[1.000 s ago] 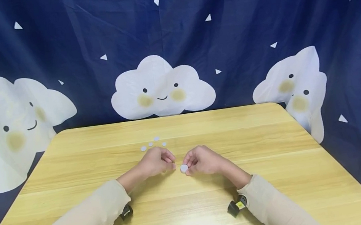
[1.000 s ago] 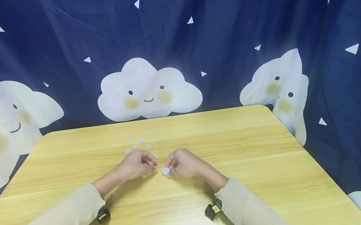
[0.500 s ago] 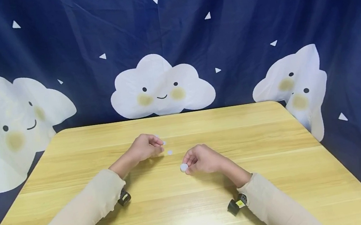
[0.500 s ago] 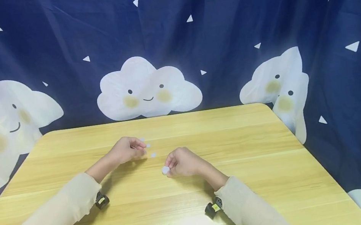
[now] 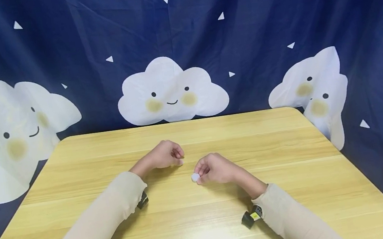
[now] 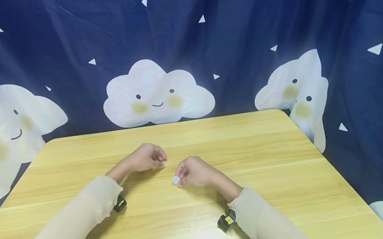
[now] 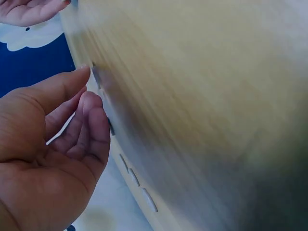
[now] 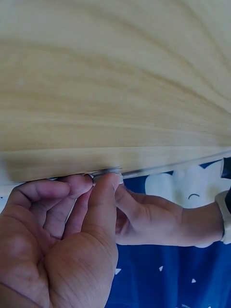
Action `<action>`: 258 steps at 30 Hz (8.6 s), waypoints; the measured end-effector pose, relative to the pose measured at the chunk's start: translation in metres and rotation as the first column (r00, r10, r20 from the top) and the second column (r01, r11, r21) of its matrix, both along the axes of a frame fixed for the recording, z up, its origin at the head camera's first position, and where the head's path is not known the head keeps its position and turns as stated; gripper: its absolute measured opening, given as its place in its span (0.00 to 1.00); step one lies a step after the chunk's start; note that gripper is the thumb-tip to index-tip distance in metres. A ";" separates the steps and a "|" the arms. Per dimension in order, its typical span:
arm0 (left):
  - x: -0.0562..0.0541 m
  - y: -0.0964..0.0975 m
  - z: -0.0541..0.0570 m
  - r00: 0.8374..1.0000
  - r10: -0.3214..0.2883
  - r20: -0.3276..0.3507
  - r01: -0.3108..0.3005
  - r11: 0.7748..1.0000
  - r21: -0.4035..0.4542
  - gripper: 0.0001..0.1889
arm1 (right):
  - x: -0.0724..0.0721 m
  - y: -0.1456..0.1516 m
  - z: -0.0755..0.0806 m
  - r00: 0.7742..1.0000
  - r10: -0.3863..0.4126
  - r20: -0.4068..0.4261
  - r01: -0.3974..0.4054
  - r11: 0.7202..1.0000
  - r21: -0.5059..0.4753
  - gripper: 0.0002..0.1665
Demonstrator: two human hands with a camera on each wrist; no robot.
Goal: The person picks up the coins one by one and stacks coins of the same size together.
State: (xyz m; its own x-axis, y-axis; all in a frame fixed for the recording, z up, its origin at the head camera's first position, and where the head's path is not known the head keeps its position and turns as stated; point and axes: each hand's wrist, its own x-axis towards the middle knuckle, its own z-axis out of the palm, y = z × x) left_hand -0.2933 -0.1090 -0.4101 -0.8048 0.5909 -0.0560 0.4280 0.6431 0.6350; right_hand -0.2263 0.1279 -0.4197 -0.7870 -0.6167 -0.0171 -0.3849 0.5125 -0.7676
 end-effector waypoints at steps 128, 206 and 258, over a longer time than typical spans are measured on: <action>0.062 -0.011 -0.012 0.956 0.124 0.265 -0.157 0.981 0.110 0.07 | -0.122 -0.061 0.004 0.999 0.015 0.036 -0.019 0.990 0.139 0.12; 0.066 -0.012 -0.010 0.960 0.184 0.210 -0.206 0.975 0.085 0.08 | -0.074 -0.036 0.019 0.919 0.286 0.272 -0.305 0.952 0.028 0.07; 0.067 -0.012 -0.010 0.965 0.206 0.159 -0.210 0.978 0.005 0.07 | -0.042 -0.049 0.016 0.937 0.212 0.276 -0.239 0.969 0.066 0.11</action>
State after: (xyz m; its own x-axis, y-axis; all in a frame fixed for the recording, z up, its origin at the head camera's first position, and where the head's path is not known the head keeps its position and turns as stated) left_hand -0.2267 -0.1207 -0.4202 -0.8923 0.4139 -0.1805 0.1801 0.6929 0.6982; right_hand -0.2683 0.0787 -0.4040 -0.5862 -0.7622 -0.2744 -0.2883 0.5129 -0.8086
